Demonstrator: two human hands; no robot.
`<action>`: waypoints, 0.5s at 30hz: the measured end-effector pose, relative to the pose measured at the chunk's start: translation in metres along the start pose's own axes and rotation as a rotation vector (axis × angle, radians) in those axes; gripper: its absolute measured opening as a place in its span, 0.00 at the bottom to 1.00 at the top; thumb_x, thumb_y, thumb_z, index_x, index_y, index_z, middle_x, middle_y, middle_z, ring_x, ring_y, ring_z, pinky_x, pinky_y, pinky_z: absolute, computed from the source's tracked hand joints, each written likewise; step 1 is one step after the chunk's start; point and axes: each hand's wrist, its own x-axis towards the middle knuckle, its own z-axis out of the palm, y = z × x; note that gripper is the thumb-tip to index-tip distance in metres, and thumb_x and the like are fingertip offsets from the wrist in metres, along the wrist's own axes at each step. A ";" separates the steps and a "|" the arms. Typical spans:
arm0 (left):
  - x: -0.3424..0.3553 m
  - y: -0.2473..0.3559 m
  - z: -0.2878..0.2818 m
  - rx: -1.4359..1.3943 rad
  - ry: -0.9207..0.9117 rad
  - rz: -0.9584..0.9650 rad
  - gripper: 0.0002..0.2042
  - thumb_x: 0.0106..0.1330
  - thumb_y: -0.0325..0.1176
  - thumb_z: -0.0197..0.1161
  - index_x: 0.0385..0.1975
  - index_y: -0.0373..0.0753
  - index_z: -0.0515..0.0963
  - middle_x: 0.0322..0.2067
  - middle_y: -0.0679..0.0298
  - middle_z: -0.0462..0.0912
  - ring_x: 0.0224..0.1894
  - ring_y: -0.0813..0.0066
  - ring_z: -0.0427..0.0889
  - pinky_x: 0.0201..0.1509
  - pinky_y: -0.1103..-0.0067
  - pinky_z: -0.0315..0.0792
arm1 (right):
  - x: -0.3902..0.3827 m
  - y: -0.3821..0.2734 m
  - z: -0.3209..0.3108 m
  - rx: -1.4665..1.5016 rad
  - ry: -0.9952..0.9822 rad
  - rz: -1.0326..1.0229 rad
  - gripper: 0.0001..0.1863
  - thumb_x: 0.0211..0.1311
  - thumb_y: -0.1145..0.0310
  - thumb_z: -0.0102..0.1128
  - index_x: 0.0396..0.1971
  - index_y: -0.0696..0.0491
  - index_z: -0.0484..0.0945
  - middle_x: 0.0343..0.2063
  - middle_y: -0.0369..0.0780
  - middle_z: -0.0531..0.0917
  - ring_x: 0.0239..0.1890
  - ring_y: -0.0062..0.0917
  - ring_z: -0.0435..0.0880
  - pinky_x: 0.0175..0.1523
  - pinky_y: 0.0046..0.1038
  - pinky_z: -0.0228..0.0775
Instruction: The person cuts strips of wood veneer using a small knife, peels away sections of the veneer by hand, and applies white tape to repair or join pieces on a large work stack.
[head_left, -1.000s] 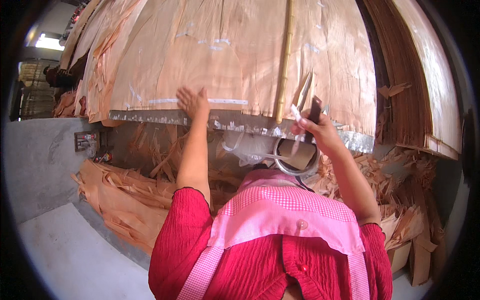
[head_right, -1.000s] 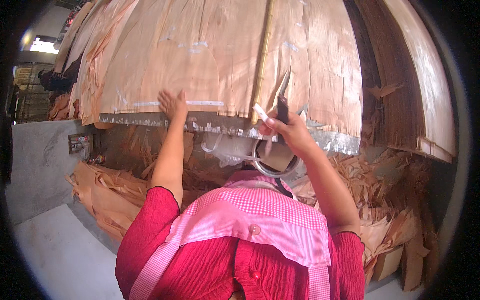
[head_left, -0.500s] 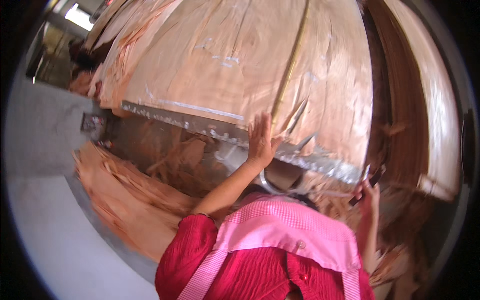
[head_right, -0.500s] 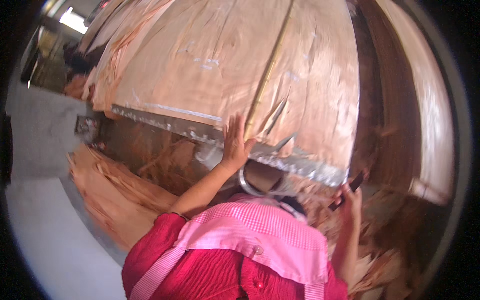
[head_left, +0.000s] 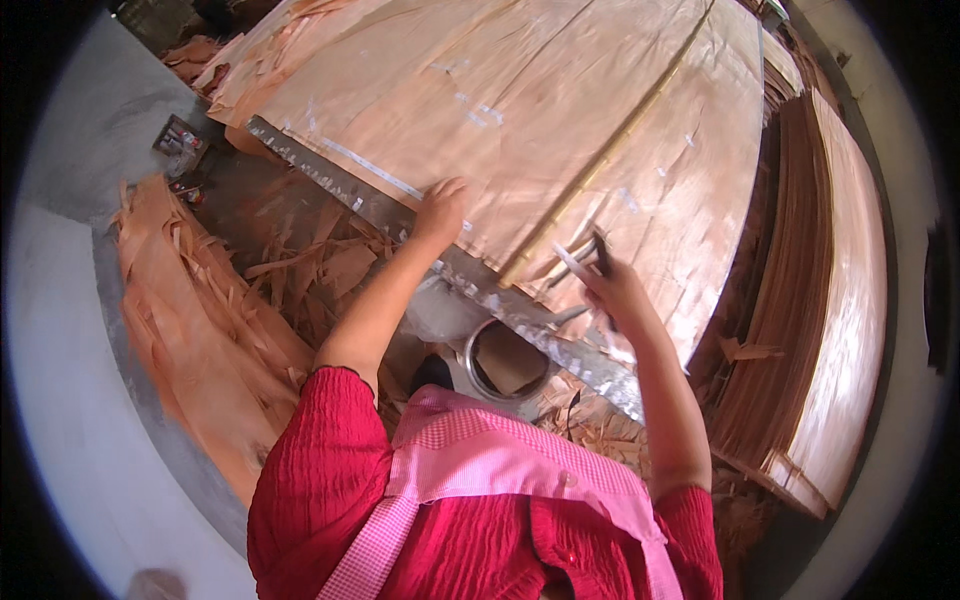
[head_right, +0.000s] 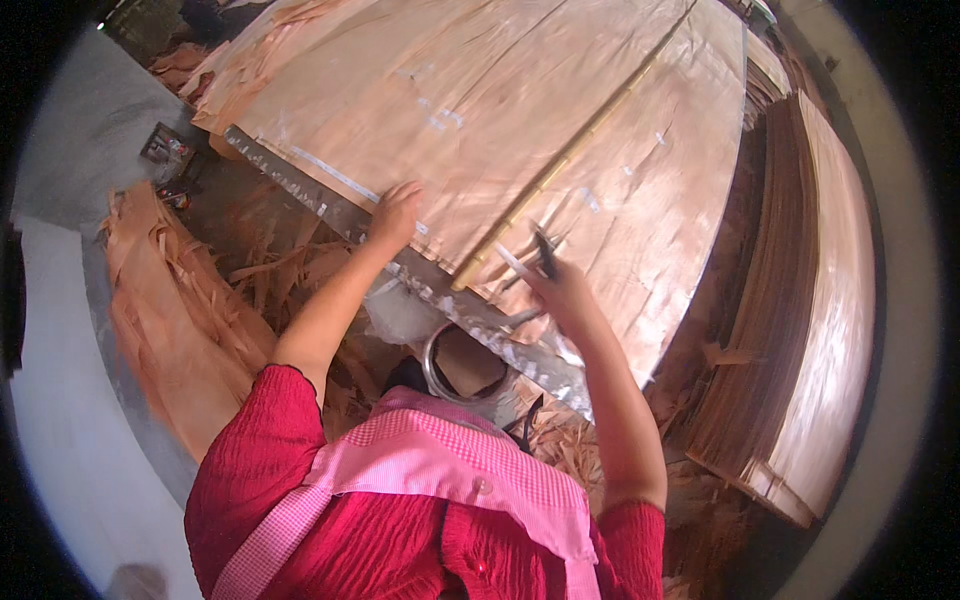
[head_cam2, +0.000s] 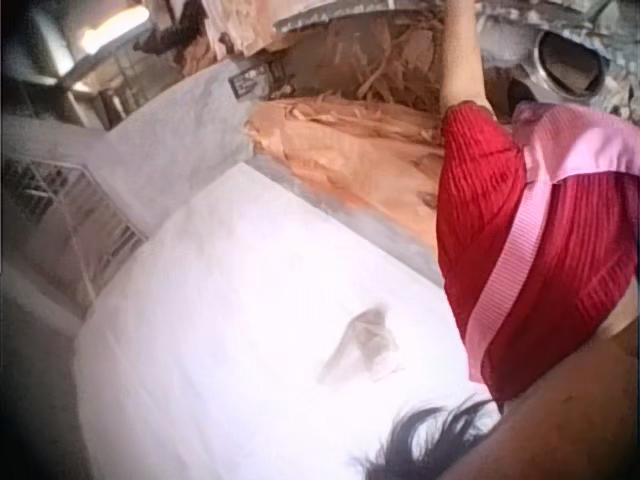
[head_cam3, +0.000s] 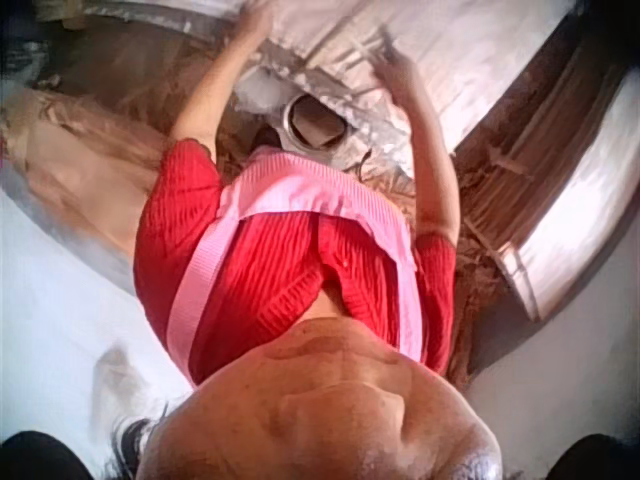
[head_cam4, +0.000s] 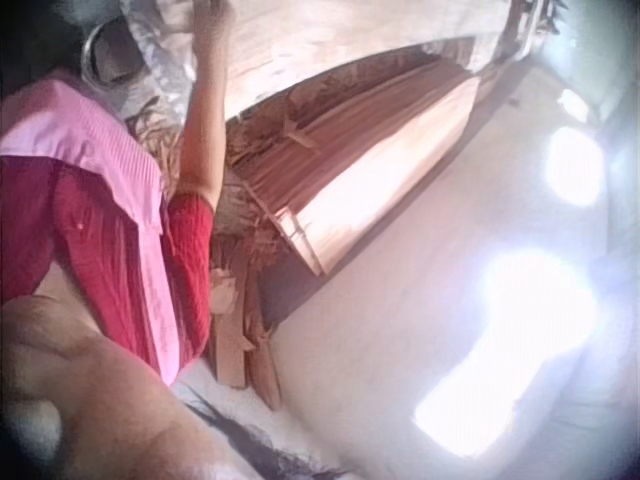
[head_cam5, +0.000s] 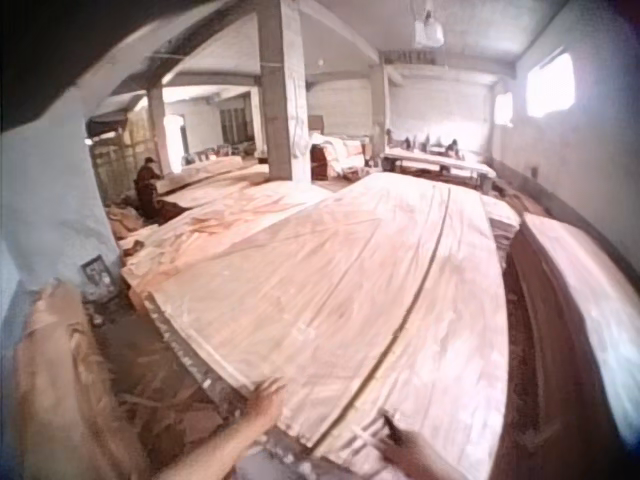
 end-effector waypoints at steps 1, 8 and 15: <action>0.011 -0.005 0.007 -0.076 -0.083 0.044 0.12 0.53 0.27 0.54 0.38 0.35 0.74 0.44 0.57 0.73 0.49 0.57 0.69 0.52 0.69 0.64 | 0.040 -0.010 0.030 0.142 -0.029 0.045 0.13 0.55 0.63 0.57 0.19 0.56 0.71 0.11 0.32 0.68 0.12 0.14 0.64 0.17 0.20 0.55; 0.038 -0.019 0.021 -0.230 -0.286 0.283 0.24 0.51 0.28 0.53 0.52 0.39 0.66 0.56 0.61 0.64 0.58 0.63 0.60 0.59 0.68 0.58 | 0.196 0.010 0.111 0.449 0.167 0.326 0.13 0.51 0.68 0.57 0.12 0.57 0.72 0.09 0.36 0.69 0.09 0.19 0.64 0.12 0.23 0.54; 0.045 -0.030 0.047 -0.417 -0.320 0.190 0.15 0.55 0.32 0.49 0.41 0.37 0.74 0.44 0.59 0.74 0.51 0.61 0.67 0.55 0.67 0.60 | 0.197 -0.013 0.090 -1.150 0.365 0.084 0.11 0.54 0.65 0.55 0.26 0.59 0.75 0.16 0.42 0.78 0.22 0.26 0.79 0.26 0.28 0.67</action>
